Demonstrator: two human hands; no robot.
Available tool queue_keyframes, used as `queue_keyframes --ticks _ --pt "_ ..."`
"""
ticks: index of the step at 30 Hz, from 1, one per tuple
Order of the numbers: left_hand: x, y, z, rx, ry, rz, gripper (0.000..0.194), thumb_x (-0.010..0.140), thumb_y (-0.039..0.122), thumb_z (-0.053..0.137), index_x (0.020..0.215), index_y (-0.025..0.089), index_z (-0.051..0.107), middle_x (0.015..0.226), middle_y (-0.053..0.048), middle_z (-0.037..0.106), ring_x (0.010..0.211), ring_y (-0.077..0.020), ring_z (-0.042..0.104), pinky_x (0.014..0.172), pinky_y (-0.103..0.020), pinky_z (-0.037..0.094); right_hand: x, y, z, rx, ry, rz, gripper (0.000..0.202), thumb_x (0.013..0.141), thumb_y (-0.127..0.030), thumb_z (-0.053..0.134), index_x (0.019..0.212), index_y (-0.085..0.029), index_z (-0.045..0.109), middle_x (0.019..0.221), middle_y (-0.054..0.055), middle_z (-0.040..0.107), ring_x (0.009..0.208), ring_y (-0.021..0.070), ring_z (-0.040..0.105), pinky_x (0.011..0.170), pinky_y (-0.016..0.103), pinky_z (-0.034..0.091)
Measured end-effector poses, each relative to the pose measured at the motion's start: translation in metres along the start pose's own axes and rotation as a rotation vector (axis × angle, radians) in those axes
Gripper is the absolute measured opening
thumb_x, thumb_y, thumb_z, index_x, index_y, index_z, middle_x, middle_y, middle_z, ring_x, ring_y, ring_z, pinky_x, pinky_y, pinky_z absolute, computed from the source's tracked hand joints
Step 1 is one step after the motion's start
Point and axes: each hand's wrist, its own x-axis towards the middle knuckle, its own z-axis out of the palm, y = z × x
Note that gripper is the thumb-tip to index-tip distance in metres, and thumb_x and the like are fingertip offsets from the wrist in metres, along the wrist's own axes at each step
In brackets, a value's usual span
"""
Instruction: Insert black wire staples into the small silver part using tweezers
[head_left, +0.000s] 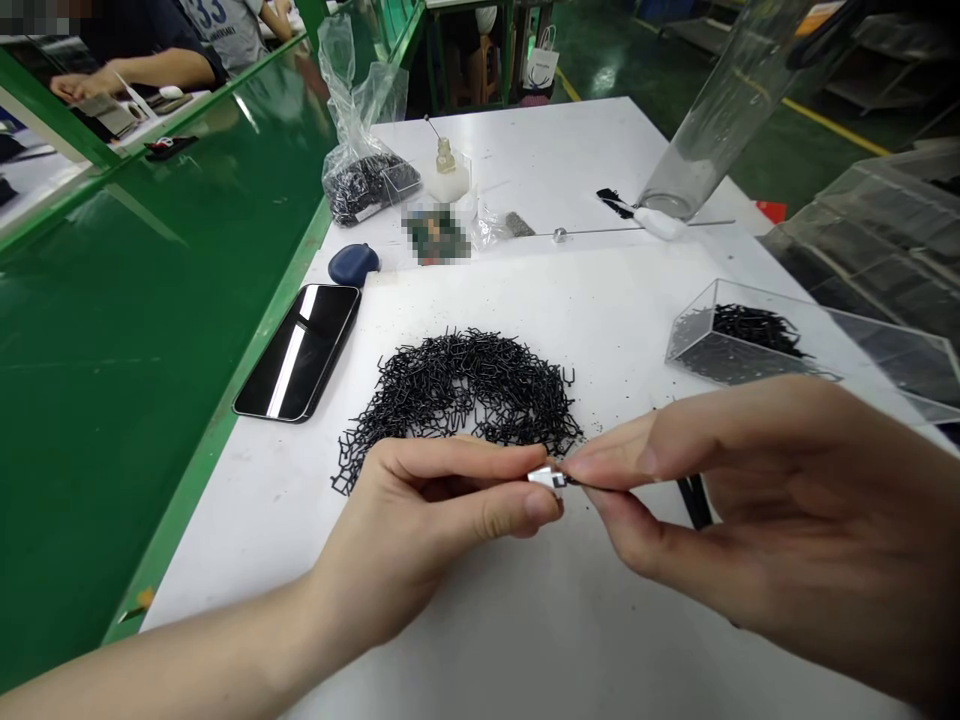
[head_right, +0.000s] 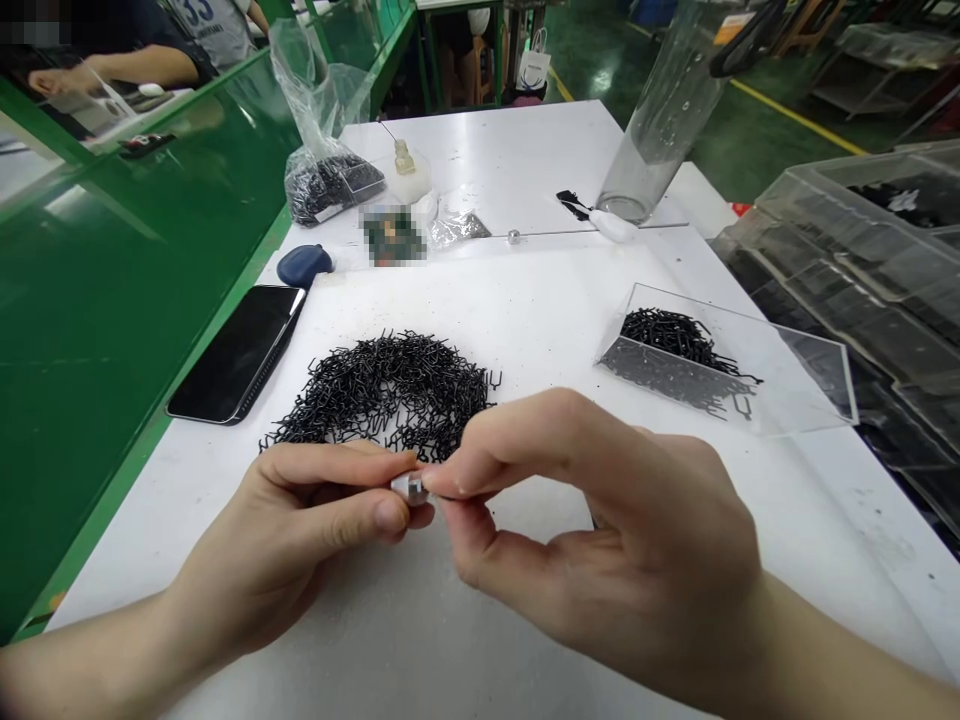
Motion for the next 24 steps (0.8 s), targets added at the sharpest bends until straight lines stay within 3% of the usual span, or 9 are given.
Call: queue_keyframes --ticks 11,17,24 --pt "0.0027 -0.0005 -0.0020 -0.064 -0.047 -0.001 0.025 0.072 0.030 0.118 0.087 0.031 0.097 0.082 0.001 0.093 0.070 -0.0079 0.086 0.073 -0.008 0.069 0.0005 0.0013 0.0009 -0.014 0.012 -0.083 0.029 0.094 -0.007 0.082 0.103 -0.031 0.069 0.092 -0.009 0.090 0.079 0.0092 0.090 0.086 0.011 0.072" --pt "0.0026 0.0000 -0.0010 -0.039 -0.037 -0.004 0.026 0.071 0.030 0.118 0.086 0.030 0.098 0.083 0.001 0.093 0.069 -0.0080 0.084 0.073 -0.009 0.069 0.0035 0.0004 -0.0015 -0.037 -0.059 -0.099 0.032 0.093 -0.006 0.080 0.108 -0.031 0.066 0.092 -0.009 0.090 0.081 0.0074 0.090 0.086 0.007 0.069" --pt "0.0011 -0.0008 -0.0018 -0.024 -0.040 -0.003 0.025 0.070 0.034 0.118 0.084 0.032 0.097 0.079 0.001 0.092 0.068 -0.0087 0.083 0.076 -0.013 0.072 0.0022 0.0004 -0.0037 -0.045 -0.066 -0.105 0.030 0.093 -0.005 0.078 0.101 -0.030 0.064 0.089 -0.009 0.088 0.080 0.0091 0.090 0.088 0.011 0.071"
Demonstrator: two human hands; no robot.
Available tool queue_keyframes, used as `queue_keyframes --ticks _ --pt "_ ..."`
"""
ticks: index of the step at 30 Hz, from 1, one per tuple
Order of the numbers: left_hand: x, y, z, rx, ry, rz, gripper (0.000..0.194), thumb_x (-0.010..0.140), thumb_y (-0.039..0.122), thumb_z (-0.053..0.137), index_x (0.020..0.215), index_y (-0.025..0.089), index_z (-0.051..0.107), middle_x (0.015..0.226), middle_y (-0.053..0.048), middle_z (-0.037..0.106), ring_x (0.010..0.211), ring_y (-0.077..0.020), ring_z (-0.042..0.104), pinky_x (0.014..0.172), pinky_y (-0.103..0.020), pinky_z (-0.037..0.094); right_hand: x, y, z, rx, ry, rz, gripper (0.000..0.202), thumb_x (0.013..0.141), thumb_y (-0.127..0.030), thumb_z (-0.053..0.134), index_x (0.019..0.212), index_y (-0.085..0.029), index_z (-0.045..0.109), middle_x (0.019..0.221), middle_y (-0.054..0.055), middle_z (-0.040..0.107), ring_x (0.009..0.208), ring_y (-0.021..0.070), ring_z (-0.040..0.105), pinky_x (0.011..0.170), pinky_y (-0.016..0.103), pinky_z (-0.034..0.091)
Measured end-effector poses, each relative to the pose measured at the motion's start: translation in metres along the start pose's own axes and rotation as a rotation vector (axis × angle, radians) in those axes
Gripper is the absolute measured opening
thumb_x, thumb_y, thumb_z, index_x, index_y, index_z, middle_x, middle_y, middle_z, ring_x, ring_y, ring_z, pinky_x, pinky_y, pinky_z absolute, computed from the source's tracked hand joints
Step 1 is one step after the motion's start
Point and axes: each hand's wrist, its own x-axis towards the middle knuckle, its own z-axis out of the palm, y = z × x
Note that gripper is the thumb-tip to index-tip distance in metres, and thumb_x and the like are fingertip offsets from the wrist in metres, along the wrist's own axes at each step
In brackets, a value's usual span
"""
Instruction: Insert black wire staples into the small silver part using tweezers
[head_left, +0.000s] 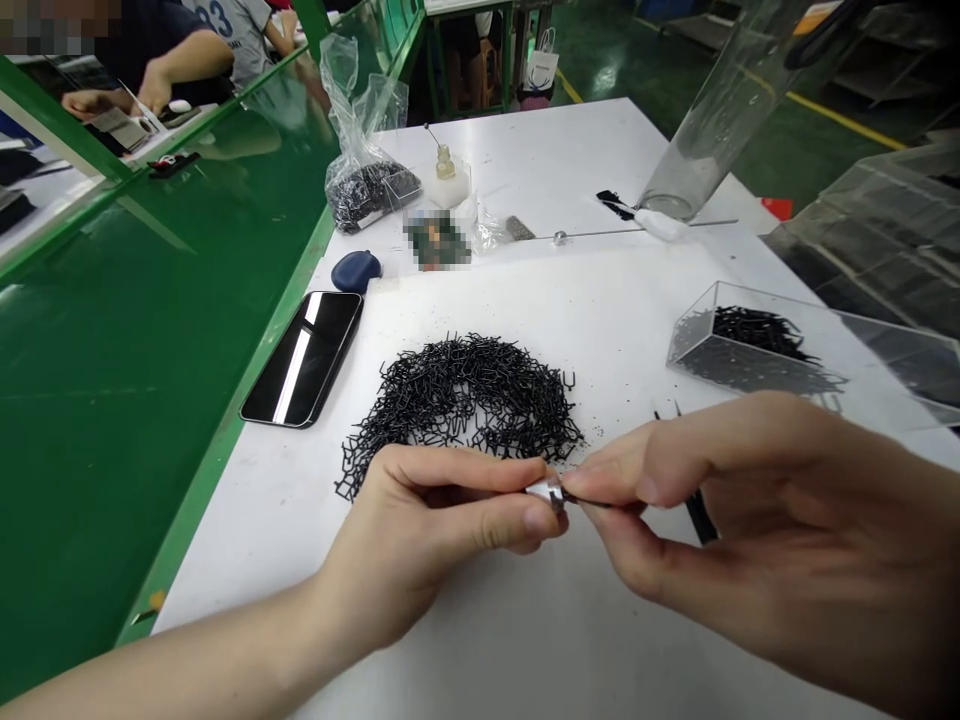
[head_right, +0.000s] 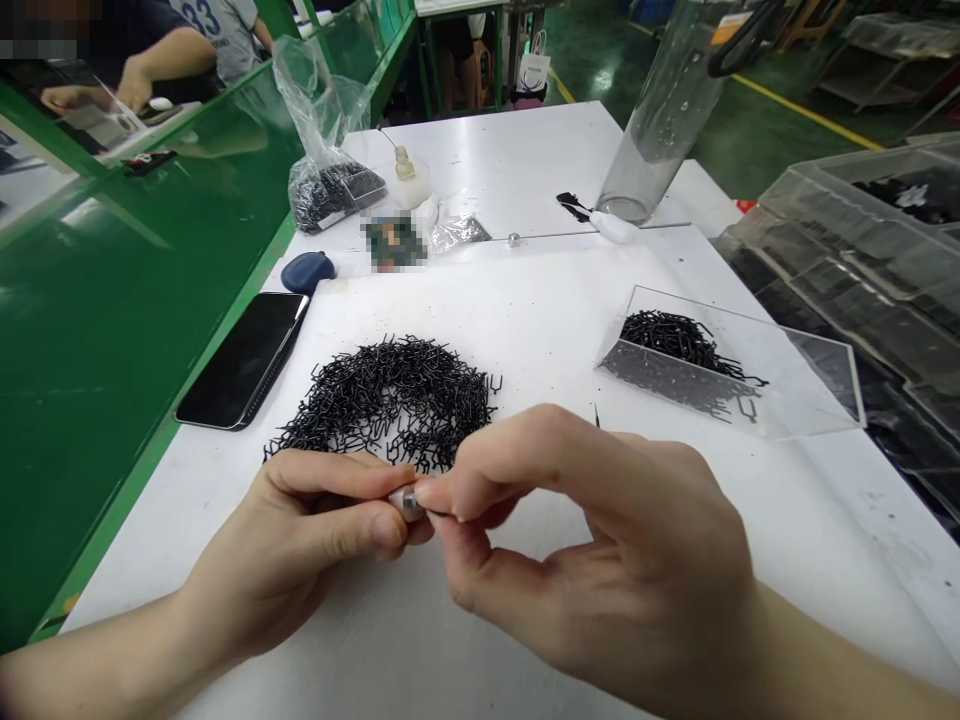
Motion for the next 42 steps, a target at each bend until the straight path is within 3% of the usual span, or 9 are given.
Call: queue_keyframes --ticks 10,17,30,38,42 --pt "-0.001 0.001 0.000 -0.006 -0.026 0.008 0.025 0.073 0.035 0.118 0.086 0.030 0.098 0.078 0.000 0.091 0.069 -0.0079 0.082 0.075 -0.012 0.068 0.000 -0.005 0.009 0.067 0.038 0.071 0.030 0.091 -0.008 0.079 0.097 -0.033 0.065 0.085 -0.014 0.087 0.077 0.0104 0.090 0.086 0.013 0.073" --pt "-0.004 0.002 0.001 -0.024 -0.032 0.006 0.023 0.074 0.031 0.117 0.085 0.029 0.097 0.077 0.000 0.091 0.068 -0.0077 0.082 0.074 -0.012 0.068 -0.004 -0.007 0.010 0.071 0.047 0.107 0.029 0.090 -0.008 0.079 0.095 -0.034 0.066 0.085 -0.011 0.088 0.074 0.0160 0.091 0.077 0.021 0.077" --pt "0.001 0.002 0.003 -0.084 -0.024 -0.014 0.025 0.071 0.026 0.118 0.083 0.027 0.096 0.075 0.001 0.090 0.068 -0.0078 0.084 0.074 -0.011 0.070 -0.003 -0.003 0.009 0.119 0.064 0.113 0.032 0.088 -0.006 0.082 0.096 -0.033 0.068 0.088 -0.008 0.089 0.075 0.0180 0.091 0.078 0.024 0.077" --pt "0.001 0.002 0.003 -0.099 -0.032 -0.011 0.030 0.067 0.012 0.117 0.084 0.025 0.096 0.079 0.002 0.092 0.072 -0.0095 0.087 0.074 -0.011 0.070 -0.001 0.001 0.016 0.212 0.106 0.134 0.037 0.084 -0.002 0.083 0.098 -0.034 0.071 0.088 -0.007 0.088 0.073 0.0181 0.088 0.070 0.026 0.076" --pt "0.001 0.002 0.003 -0.094 -0.028 0.005 0.024 0.074 0.016 0.115 0.086 0.025 0.096 0.080 0.002 0.092 0.072 -0.0085 0.086 0.073 -0.009 0.069 -0.003 0.002 0.017 0.236 0.133 0.146 0.040 0.084 0.001 0.083 0.100 -0.034 0.073 0.089 -0.005 0.089 0.073 0.0199 0.086 0.066 0.029 0.075"
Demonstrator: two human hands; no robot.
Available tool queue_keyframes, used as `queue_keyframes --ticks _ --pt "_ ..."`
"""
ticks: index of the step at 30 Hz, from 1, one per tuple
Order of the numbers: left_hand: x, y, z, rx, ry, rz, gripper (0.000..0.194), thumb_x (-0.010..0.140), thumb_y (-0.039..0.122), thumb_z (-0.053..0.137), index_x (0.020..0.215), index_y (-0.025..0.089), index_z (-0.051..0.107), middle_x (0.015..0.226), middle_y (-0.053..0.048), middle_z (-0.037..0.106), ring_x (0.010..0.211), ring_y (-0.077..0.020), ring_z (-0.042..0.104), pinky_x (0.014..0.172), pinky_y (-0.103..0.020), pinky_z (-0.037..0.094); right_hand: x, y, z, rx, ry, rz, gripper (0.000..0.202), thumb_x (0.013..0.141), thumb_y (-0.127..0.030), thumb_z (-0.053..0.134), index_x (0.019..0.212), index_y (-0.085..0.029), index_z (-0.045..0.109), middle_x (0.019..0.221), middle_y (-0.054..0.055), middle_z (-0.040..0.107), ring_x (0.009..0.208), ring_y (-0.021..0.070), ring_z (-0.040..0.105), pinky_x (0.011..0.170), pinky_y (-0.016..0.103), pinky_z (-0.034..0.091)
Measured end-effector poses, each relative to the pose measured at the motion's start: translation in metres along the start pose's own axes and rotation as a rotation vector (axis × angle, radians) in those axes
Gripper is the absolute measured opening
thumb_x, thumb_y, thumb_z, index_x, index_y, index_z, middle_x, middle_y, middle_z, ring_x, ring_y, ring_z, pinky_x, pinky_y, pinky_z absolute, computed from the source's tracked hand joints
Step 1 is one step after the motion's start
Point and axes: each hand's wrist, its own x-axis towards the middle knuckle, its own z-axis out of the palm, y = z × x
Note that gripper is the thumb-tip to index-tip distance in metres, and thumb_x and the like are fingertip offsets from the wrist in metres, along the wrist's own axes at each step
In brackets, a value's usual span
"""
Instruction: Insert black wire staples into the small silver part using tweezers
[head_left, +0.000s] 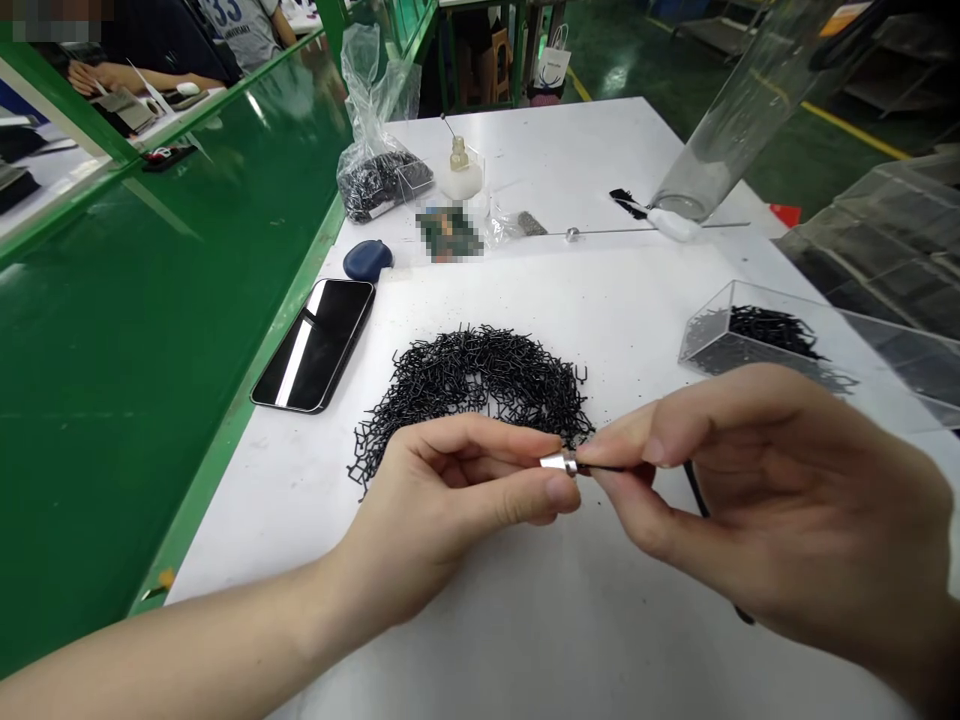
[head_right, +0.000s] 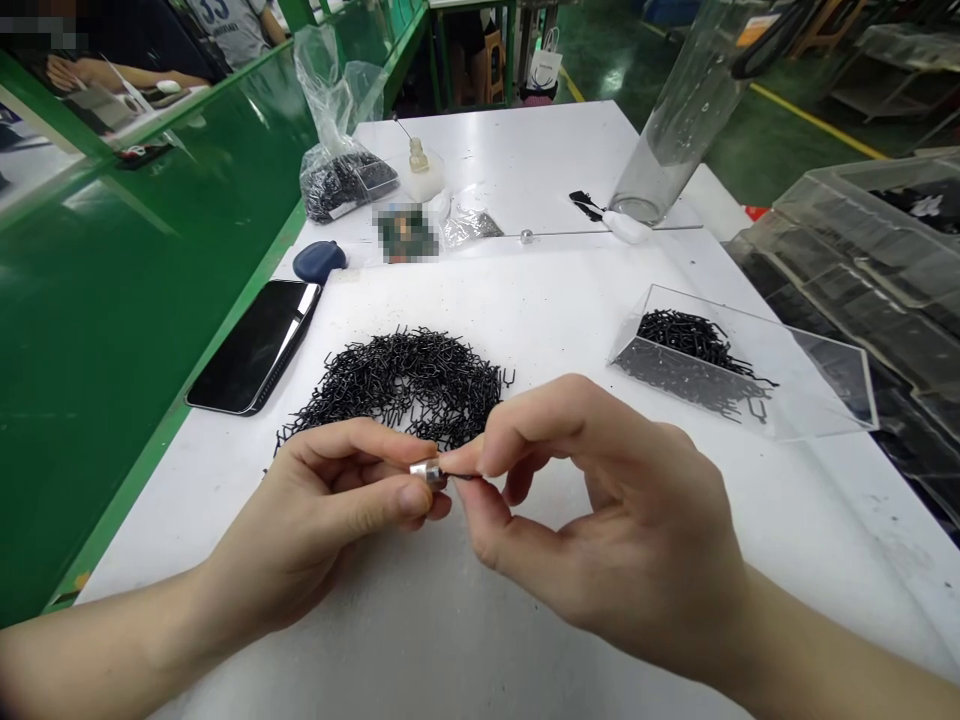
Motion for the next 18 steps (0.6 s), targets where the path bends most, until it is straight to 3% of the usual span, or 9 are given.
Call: queue_keyframes --ticks 8,13,18 --pt "0.002 -0.001 0.000 0.031 0.034 0.025 0.030 0.072 0.019 0.117 0.092 0.028 0.097 0.084 0.002 0.090 0.074 -0.0097 0.084 0.071 -0.012 0.068 0.011 -0.005 -0.002 0.090 0.062 0.095 0.042 0.081 0.003 0.087 0.096 -0.032 0.071 0.084 -0.006 0.087 0.074 0.0194 0.090 0.057 0.023 0.071" --pt "-0.003 -0.002 0.001 0.235 0.019 0.206 0.017 0.098 0.022 0.099 0.106 0.036 0.098 0.085 0.003 0.085 0.077 -0.0074 0.075 0.072 -0.011 0.063 0.015 -0.002 -0.004 0.125 0.071 0.125 0.039 0.083 0.002 0.087 0.096 -0.031 0.071 0.084 -0.005 0.087 0.076 0.0201 0.090 0.057 0.024 0.070" --pt "-0.007 -0.003 0.003 0.424 0.025 0.356 0.021 0.089 0.010 0.098 0.094 0.031 0.097 0.092 0.001 0.089 0.086 -0.0135 0.079 0.079 -0.018 0.064 0.011 0.000 -0.002 0.147 0.086 0.143 0.039 0.085 0.001 0.084 0.099 -0.033 0.070 0.085 -0.004 0.087 0.077 0.0227 0.090 0.055 0.028 0.070"
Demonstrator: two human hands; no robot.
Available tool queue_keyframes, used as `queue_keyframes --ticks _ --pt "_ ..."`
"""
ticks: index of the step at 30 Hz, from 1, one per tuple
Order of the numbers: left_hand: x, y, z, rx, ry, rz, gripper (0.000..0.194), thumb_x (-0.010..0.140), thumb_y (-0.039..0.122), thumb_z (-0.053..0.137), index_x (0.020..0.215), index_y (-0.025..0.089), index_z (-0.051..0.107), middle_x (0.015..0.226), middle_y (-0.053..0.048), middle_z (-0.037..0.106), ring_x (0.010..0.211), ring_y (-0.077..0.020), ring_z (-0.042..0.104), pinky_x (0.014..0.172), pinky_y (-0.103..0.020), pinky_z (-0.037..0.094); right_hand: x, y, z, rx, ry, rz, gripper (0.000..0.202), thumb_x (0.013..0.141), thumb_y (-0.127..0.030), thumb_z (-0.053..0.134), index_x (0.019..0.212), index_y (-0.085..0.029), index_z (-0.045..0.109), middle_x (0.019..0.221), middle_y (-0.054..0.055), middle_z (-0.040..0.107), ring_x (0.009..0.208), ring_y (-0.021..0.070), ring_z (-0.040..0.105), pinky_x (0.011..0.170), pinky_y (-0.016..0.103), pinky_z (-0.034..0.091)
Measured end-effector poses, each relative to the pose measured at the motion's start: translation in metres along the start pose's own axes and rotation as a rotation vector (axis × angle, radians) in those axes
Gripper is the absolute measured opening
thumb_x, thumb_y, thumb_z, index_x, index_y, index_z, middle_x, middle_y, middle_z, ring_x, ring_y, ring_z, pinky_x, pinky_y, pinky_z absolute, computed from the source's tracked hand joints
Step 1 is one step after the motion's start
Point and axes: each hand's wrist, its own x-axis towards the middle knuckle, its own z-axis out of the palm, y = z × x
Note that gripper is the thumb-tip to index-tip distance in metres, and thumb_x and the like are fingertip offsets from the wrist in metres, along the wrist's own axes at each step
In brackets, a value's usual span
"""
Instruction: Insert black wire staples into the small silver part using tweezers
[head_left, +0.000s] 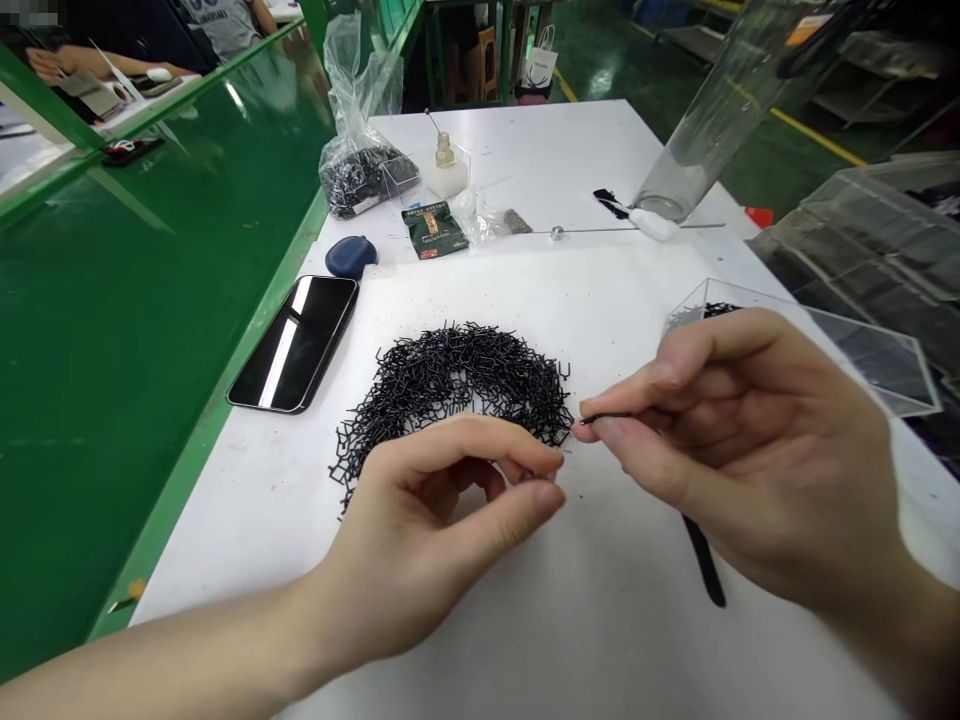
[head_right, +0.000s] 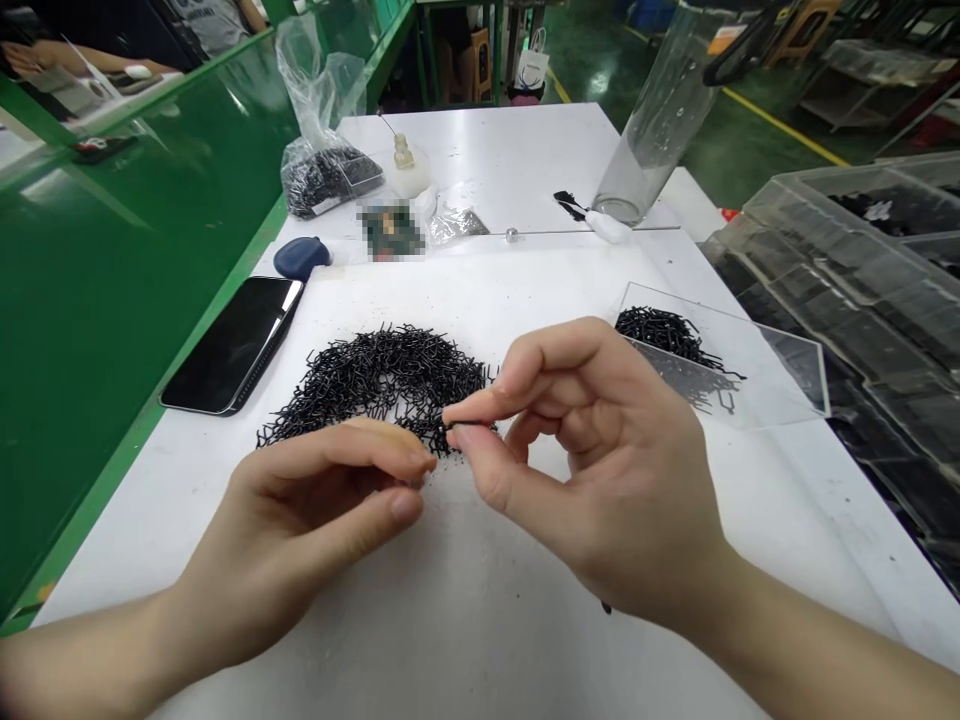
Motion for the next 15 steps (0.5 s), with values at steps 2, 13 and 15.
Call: queue_keyframes --ticks 2,13,15 --pt "-0.002 -0.001 -0.001 0.120 -0.056 0.049 0.018 0.089 0.012 0.099 0.093 0.029 0.095 0.093 0.000 0.091 0.084 -0.0164 0.080 0.079 -0.024 0.065 -0.002 0.001 0.000 0.000 0.004 -0.005 0.039 0.086 0.001 0.084 0.101 -0.032 0.070 0.086 -0.003 0.086 0.078 0.0235 0.091 0.054 0.028 0.069" --pt "-0.008 -0.012 -0.002 0.684 -0.257 0.382 0.011 0.102 0.013 0.085 0.097 0.022 0.089 0.102 -0.007 0.094 0.089 -0.0233 0.087 0.085 -0.031 0.069 0.000 0.002 0.000 0.042 -0.013 -0.006 0.041 0.085 0.004 0.085 0.101 -0.031 0.070 0.086 -0.006 0.087 0.077 0.0160 0.089 0.060 0.020 0.069" --pt "-0.009 -0.013 -0.003 0.704 -0.260 0.391 0.008 0.100 0.013 0.088 0.097 0.021 0.089 0.105 -0.007 0.094 0.089 -0.0222 0.087 0.085 -0.029 0.069 0.000 0.002 0.000 0.042 -0.023 -0.018 0.042 0.085 0.005 0.084 0.102 -0.031 0.070 0.087 -0.006 0.088 0.076 0.0151 0.088 0.063 0.020 0.070"
